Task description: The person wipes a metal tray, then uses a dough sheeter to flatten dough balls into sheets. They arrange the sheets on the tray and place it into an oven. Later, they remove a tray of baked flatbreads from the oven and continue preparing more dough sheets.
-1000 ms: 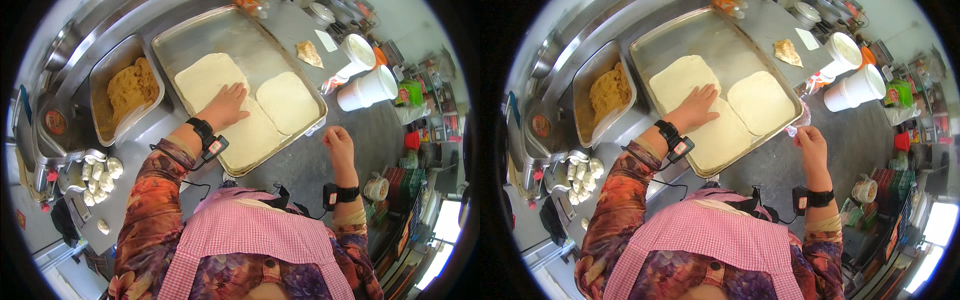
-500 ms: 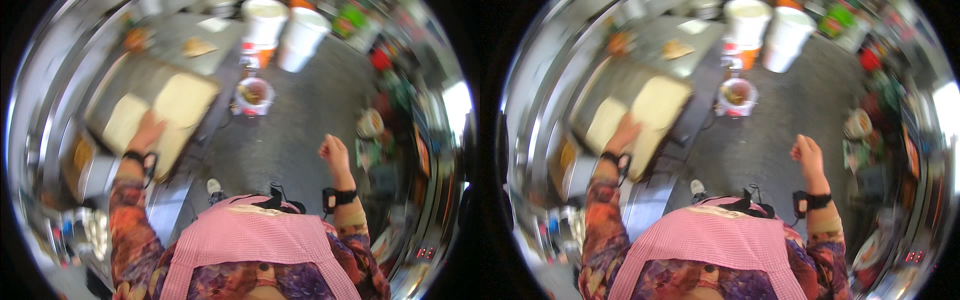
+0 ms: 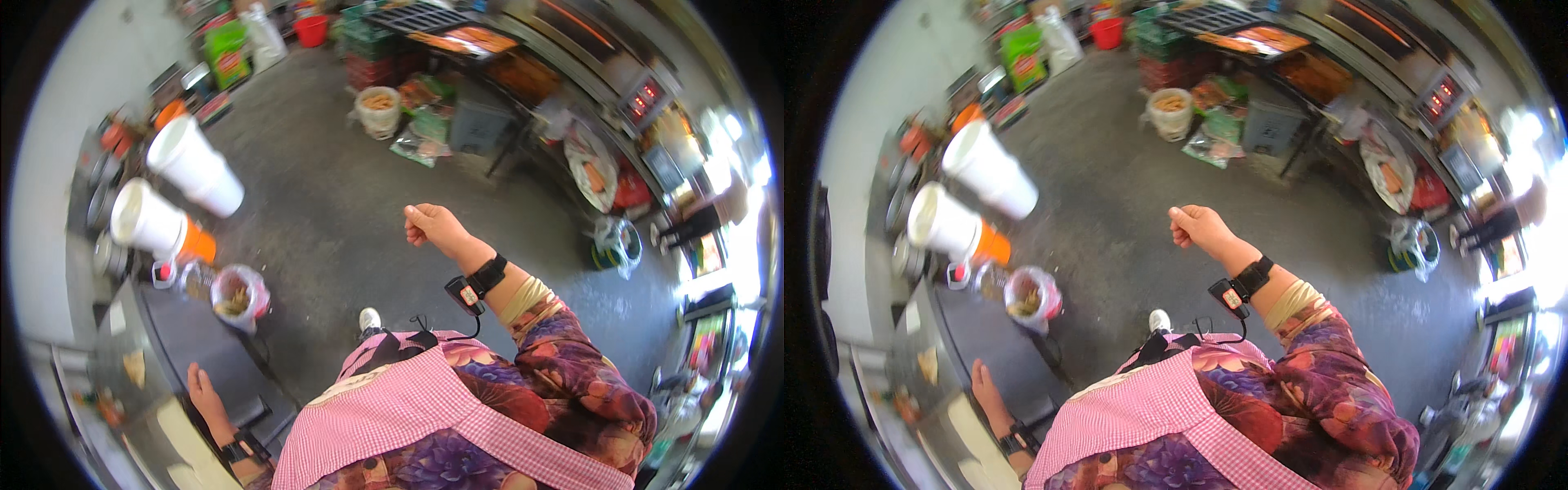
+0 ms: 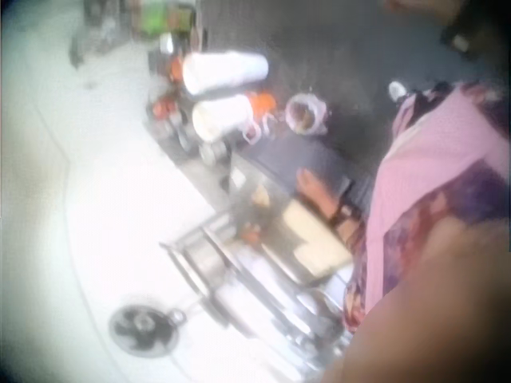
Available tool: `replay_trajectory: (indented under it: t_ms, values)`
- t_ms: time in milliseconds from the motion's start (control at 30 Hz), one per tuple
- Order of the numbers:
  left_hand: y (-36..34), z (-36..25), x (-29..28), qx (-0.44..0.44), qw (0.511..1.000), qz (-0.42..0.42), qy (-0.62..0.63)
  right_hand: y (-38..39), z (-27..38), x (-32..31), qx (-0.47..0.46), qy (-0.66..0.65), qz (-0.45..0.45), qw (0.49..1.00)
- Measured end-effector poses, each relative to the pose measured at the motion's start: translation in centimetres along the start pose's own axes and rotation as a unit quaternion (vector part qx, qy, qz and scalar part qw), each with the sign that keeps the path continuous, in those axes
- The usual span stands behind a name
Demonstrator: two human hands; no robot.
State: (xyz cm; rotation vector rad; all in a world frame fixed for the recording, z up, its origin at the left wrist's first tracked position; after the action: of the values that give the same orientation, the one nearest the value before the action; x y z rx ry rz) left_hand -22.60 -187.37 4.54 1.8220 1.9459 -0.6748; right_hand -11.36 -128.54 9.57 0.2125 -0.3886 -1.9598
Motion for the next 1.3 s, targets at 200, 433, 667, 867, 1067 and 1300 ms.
replay_trajectory:
  t_ms: [200,433,667,867,1067,1300]
  values:
    - [-10.6,-8.9,14.2,0.029,0.986,0.124,0.108,0.0,2.4,-12.2,-0.068,0.065,-0.151,0.984]
    - [-14.8,-27.8,37.4,0.218,0.9,0.364,0.094,5.2,1.6,-25.3,-0.049,-0.036,-0.373,0.926]
    - [-4.5,-42.3,55.5,0.28,0.786,0.516,0.191,16.1,-2.4,-42.1,-0.083,-0.06,-0.512,0.853]
    - [6.3,-48.6,66.2,0.255,0.785,0.545,0.148,26.5,-4.4,-62.2,0.026,0.19,-0.666,0.721]
    - [9.2,-55.6,73.7,0.266,0.773,0.551,0.164,35.5,-1.8,-82.9,0.182,0.405,-0.81,0.384]
    - [8.9,-65.5,85.5,0.286,0.787,0.512,0.192,34.0,9.0,-96.3,-0.008,0.44,-0.81,0.387]
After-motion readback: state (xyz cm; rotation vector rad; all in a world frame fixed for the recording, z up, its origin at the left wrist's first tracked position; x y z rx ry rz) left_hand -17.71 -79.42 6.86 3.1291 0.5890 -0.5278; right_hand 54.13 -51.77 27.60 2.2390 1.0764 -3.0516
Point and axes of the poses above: each hand's wrist, its own y-axis away from the middle knuckle, its own x-axis out of the palm, z = x × y, the point moved 1 cm from there along -y, towards the middle knuckle, and after that the axes turned 2 degrees about x, right-handed, at the moved point
